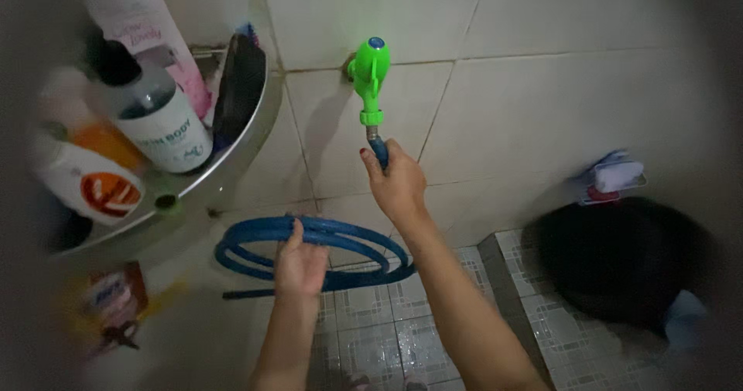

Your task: The person picks up a blue hose and attaches it to a green tap, then takes a brush and scrubs the tiled bathroom wall while holding the hose.

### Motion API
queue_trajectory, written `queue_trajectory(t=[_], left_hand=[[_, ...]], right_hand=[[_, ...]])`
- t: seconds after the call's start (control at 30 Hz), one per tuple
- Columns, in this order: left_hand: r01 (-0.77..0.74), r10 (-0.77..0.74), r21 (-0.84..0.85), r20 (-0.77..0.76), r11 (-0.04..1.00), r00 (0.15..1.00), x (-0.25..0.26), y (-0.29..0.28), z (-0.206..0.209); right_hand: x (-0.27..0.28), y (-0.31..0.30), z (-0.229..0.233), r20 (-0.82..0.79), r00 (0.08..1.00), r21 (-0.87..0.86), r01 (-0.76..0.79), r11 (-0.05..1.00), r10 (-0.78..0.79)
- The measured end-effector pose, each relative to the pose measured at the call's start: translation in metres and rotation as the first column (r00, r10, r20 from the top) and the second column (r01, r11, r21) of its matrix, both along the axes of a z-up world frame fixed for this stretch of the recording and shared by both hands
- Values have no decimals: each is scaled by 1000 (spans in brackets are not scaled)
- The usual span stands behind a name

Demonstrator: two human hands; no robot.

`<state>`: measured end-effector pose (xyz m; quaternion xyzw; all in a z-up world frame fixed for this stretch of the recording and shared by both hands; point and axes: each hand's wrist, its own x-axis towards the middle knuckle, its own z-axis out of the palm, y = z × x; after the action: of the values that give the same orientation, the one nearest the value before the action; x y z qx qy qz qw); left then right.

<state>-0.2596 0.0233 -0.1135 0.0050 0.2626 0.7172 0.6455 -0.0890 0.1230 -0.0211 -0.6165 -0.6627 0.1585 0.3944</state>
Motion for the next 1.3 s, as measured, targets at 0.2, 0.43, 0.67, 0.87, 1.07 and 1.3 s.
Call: queue_trajectory(t=[0.2,0.43,0.67,0.87,1.07,1.3], left_hand=[[84,-84,32,20,996,996,-5,15,-21],[86,-123,-190,-195,978,973,-9,13,-11],[95,-92,38,-81,995,992,-11,23,-31],[125,-153,-189,-143,974,978,2,20,-45],[110,-124,-111,-123,988,985,7,14,-59],[24,-41,-281,-55,959,998,20,8,-61]], right_hand=[[-4,16,2,-756,654,-376,-382,845,-40],[-12,9,5,-929,369,-201,-480,854,-11],[-46,-12,-7,-272,954,119,167,979,-129],[-13,17,7,-732,674,-394,-296,870,-102],[-11,14,2,-782,623,-226,-317,921,22],[-45,-21,2,-187,968,133,194,972,-168]])
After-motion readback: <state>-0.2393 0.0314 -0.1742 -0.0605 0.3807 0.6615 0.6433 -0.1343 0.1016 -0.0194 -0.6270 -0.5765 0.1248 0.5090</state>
